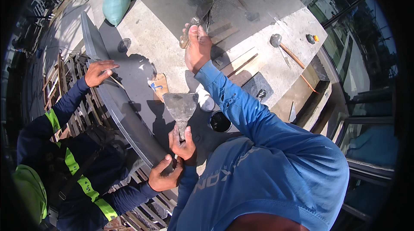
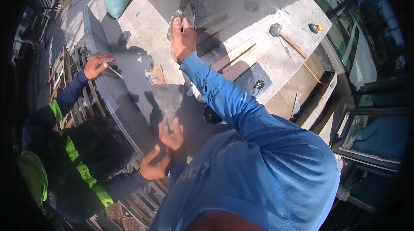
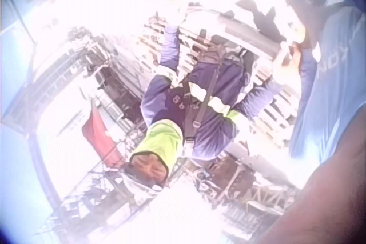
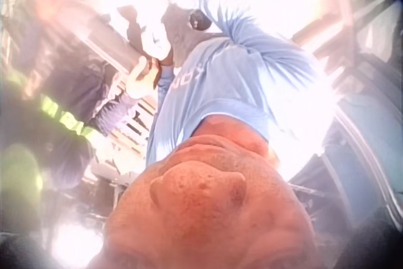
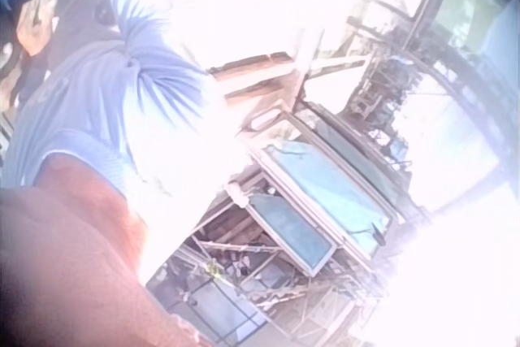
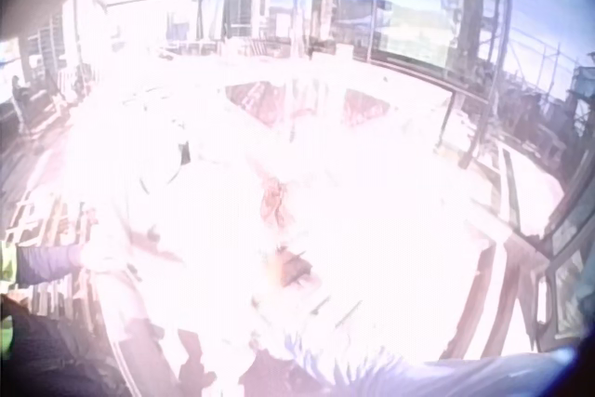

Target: The person applies adhesive to a slate tile using a trowel, then positions and secures the tile on a roof surface with a hammer. The person repeats this process for multiple tiles, ensuring each is properly aligned and fixed.

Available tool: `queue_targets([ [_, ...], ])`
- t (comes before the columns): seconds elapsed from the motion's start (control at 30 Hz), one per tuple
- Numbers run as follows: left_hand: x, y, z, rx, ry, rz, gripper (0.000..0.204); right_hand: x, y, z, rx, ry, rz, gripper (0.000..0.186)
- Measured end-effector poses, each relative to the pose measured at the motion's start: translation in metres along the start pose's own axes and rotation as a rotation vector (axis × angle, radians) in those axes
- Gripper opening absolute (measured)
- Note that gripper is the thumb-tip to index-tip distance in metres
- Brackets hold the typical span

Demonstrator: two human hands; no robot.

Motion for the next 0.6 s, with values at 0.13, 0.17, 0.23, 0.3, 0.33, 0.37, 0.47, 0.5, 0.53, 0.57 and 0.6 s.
queue_targets([
  [0.13,0.000,0.001,-0.003,-0.027,-0.027,-0.004,0.036,0.023,0.031,0.010,-0.034,0.164,-0.021,0.038],
  [0.17,0.000,0.001,-0.004,-0.014,-0.043,0.009,0.036,0.027,0.051,0.006,-0.057,0.199,-0.064,0.039],
  [0.23,-0.001,0.003,-0.005,-0.037,-0.070,-0.008,0.036,0.020,0.069,-0.010,-0.057,0.278,-0.156,0.039],
  [0.3,0.001,-0.003,-0.002,-0.056,-0.050,0.004,0.035,-0.002,0.079,-0.037,-0.010,0.369,-0.259,0.038],
  [0.33,0.003,-0.007,0.001,-0.072,-0.040,-0.054,0.037,-0.024,0.079,-0.047,-0.083,0.423,-0.355,0.038],
  [0.37,0.006,-0.015,0.007,-0.050,-0.028,-0.052,0.036,-0.049,0.076,-0.054,-0.158,0.479,-0.449,0.038],
  [0.47,0.014,-0.034,0.021,-0.074,0.055,-0.040,0.036,-0.109,0.082,-0.071,-0.078,0.581,-0.590,0.037],
  [0.5,0.017,-0.038,0.026,-0.090,0.093,-0.036,0.036,-0.118,0.091,-0.072,0.074,0.633,-0.626,0.038],
  [0.53,0.022,-0.047,0.032,-0.019,0.115,0.049,0.036,-0.126,0.109,-0.069,0.041,0.660,-0.630,0.039],
  [0.57,0.026,-0.056,0.036,0.050,0.138,0.134,0.037,-0.128,0.130,-0.061,-0.112,0.731,-0.745,0.039],
  [0.6,0.028,-0.063,0.040,0.111,0.157,0.227,0.037,-0.124,0.146,-0.055,-0.265,0.811,-0.850,0.039],
])
Point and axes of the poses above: each hand's wrist, its own z-axis towards the middle knuckle, its own x-axis out of the palm, y = z × x, the point moved 9 cm from there along z, towards the middle knuckle, and after that the axes turned 8 degrees about -y, right-handed, at the moved point
